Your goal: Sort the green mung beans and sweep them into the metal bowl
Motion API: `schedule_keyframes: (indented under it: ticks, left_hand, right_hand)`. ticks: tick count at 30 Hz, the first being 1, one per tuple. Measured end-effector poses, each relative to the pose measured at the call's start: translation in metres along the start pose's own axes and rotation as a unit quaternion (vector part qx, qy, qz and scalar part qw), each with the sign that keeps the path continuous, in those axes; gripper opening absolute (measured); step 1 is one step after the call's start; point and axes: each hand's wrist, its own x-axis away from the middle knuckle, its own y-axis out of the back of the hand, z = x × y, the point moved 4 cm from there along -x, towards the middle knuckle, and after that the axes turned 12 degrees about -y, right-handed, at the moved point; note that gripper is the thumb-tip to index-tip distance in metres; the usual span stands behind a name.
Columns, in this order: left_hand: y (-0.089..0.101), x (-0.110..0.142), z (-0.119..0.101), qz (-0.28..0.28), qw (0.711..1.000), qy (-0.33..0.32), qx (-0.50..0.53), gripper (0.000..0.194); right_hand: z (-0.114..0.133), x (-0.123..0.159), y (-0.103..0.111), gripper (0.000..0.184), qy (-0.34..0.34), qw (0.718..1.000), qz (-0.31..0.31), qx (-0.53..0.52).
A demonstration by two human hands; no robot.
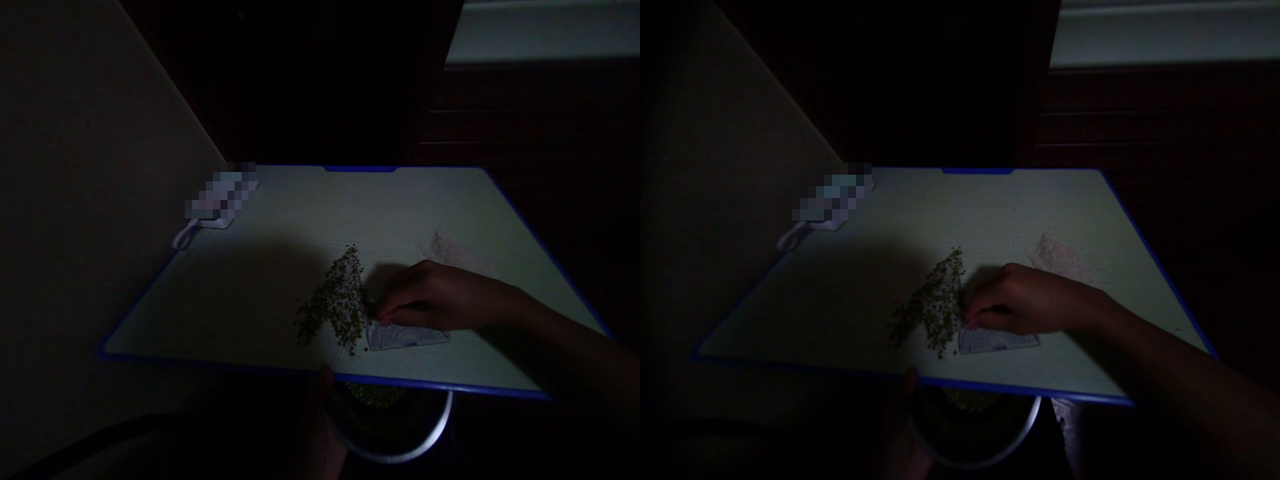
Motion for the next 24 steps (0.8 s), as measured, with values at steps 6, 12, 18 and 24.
schedule_keyframes:
  ticks: [6, 12, 18, 24]
  left_hand:
    - [0.004, 0.001, -0.001, -0.030, 0.999, -0.002, -0.014, 0.012]
    - [0.008, 0.001, 0.002, -0.081, 0.996, 0.011, -0.029, 0.013]
    - [-0.004, 0.002, 0.001, -0.081, 0.996, 0.011, -0.033, 0.018]
    - [-0.010, 0.003, -0.001, -0.076, 0.997, 0.013, -0.024, 0.023]
  right_hand:
    - [-0.004, 0.004, 0.004, 0.017, -0.035, 0.999, -0.002, -0.002]
    - [0.003, -0.001, -0.002, 0.018, -0.002, 1.000, -0.029, 0.010]
    - [0.011, -0.002, -0.013, 0.018, 0.022, 0.999, 0.019, -0.015]
    - [0.012, -0.001, -0.014, 0.017, 0.012, 0.998, 0.053, -0.043]
